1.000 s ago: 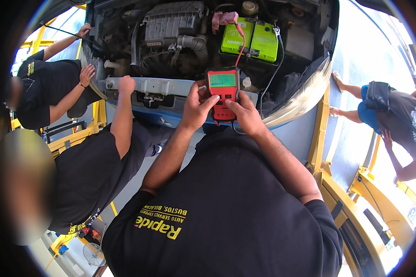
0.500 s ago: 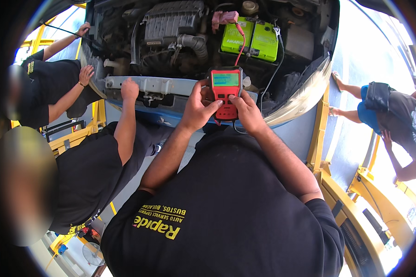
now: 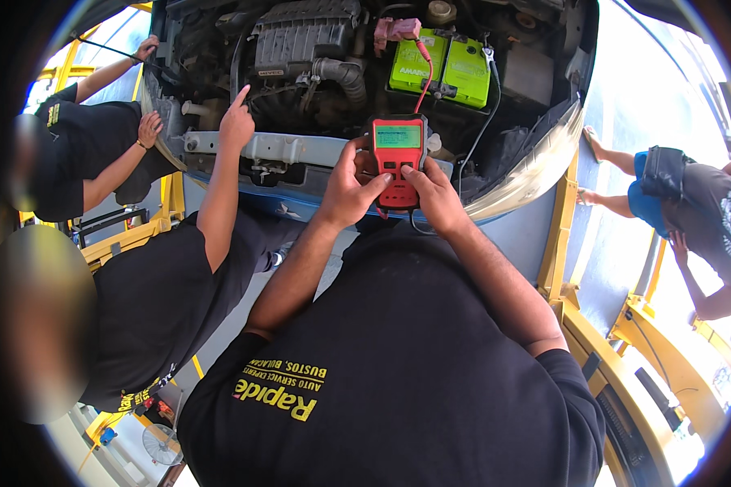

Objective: The person opens the car hood and uses a multimeter to test the car battery terminals. They connect the multimeter leads to the battery, observe the readings, and then pack the multimeter into a case.

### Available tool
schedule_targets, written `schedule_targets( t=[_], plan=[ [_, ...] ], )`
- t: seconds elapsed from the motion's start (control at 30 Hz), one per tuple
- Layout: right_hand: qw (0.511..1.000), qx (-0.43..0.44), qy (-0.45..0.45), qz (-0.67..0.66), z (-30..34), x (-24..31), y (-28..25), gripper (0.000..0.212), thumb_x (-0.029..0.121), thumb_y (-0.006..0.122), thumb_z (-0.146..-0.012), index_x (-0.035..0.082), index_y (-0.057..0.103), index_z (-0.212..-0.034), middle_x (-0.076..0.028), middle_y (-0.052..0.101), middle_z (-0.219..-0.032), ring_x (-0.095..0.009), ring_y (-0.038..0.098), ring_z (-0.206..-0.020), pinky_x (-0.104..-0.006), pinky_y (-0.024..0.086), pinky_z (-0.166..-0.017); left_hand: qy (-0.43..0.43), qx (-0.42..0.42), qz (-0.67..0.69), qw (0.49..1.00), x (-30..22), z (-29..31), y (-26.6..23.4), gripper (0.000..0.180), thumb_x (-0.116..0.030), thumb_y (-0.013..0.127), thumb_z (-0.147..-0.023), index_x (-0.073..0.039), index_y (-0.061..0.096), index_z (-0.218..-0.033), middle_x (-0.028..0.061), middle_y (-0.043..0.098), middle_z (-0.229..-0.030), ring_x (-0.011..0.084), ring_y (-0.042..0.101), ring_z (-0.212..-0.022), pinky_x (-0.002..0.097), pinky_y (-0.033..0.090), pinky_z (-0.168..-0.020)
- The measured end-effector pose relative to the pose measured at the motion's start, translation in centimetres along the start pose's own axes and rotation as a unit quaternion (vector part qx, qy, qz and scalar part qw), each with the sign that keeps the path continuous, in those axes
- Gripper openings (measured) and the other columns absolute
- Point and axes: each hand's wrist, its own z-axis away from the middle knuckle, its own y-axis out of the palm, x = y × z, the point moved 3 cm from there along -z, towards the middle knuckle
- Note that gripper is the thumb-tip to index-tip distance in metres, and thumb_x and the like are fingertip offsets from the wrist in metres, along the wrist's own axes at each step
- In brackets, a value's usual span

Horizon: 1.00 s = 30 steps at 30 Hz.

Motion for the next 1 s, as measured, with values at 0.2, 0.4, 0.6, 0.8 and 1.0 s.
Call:
schedule_targets(
  t=[0.2, 0.4, 0.6, 0.8, 1.0],
  plan=[
    [0.999, 0.018, -0.014, 0.03, -0.2, -0.4, -0.5, 0.04, 0.02, 0.059, -0.109, 0.002, 0.054, -0.144, -0.009, 0.068, -0.128, -0.016, 0.066, -0.118, -0.033, 0.051, -0.104, 0.005, 0.001, 0.008, 1.0, 0.3, 0.0, -0.1, 0.072, -0.006, 0.076, -0.093, 0.0, 0.037, -0.153, 0.0112, 0.068, -0.118, 0.0154, 0.069, -0.105, 0.031, 0.058, -0.088],
    [0.999, 0.027, -0.009, 0.032, -0.1, -0.5, -0.7, 0.04, 0.018, 0.06, -0.109, 0.002, 0.054, -0.144, -0.009, 0.067, -0.129, -0.016, 0.065, -0.118, -0.0334, 0.052, -0.105, 0.004, -0.011, 0.034, 0.999, -0.1, 0.1, 0.2, 0.072, -0.008, 0.078, -0.09, 0.0, 0.041, -0.151, 0.0095, 0.068, -0.112, 0.0146, 0.068, -0.102, 0.0308, 0.057, -0.085],
    [0.999, 0.03, -0.015, 0.03, 0.0, -0.7, -0.8, 0.039, 0.018, 0.06, -0.108, 0.002, 0.054, -0.143, -0.009, 0.067, -0.128, -0.015, 0.065, -0.117, -0.0331, 0.052, -0.104, -0.001, -0.011, 0.052, 0.999, 0.1, 0.3, 0.5, 0.072, -0.009, 0.077, -0.091, 0.0, 0.04, -0.152, 0.0096, 0.068, -0.112, 0.0147, 0.069, -0.098, 0.0311, 0.057, -0.085],
    [0.999, 0.023, -0.023, 0.033, 0.3, -0.8, -1.0, 0.039, 0.018, 0.061, -0.108, 0.002, 0.054, -0.143, -0.009, 0.067, -0.128, -0.015, 0.065, -0.117, -0.0328, 0.051, -0.104, 0.013, -0.012, -0.015, 1.0, -0.3, 0.4, 0.9, 0.073, -0.009, 0.077, -0.091, 0.001, 0.039, -0.152, 0.009, 0.07, -0.106, 0.015, 0.07, -0.093, 0.0313, 0.057, -0.083],
    [1.0, 0.012, -0.02, -0.006, 0.9, -0.6, -1.0, 0.04, 0.022, 0.064, -0.107, -0.001, 0.055, -0.138, -0.01, 0.069, -0.122, -0.014, 0.066, -0.113, -0.0317, 0.053, -0.1, 0.022, -0.002, -0.01, 1.0, -0.2, 0.5, 1.3, 0.072, -0.008, 0.078, -0.091, 0.002, 0.04, -0.152, 0.0085, 0.07, -0.105, 0.0149, 0.069, -0.093, 0.0312, 0.057, -0.081]
  ],
)
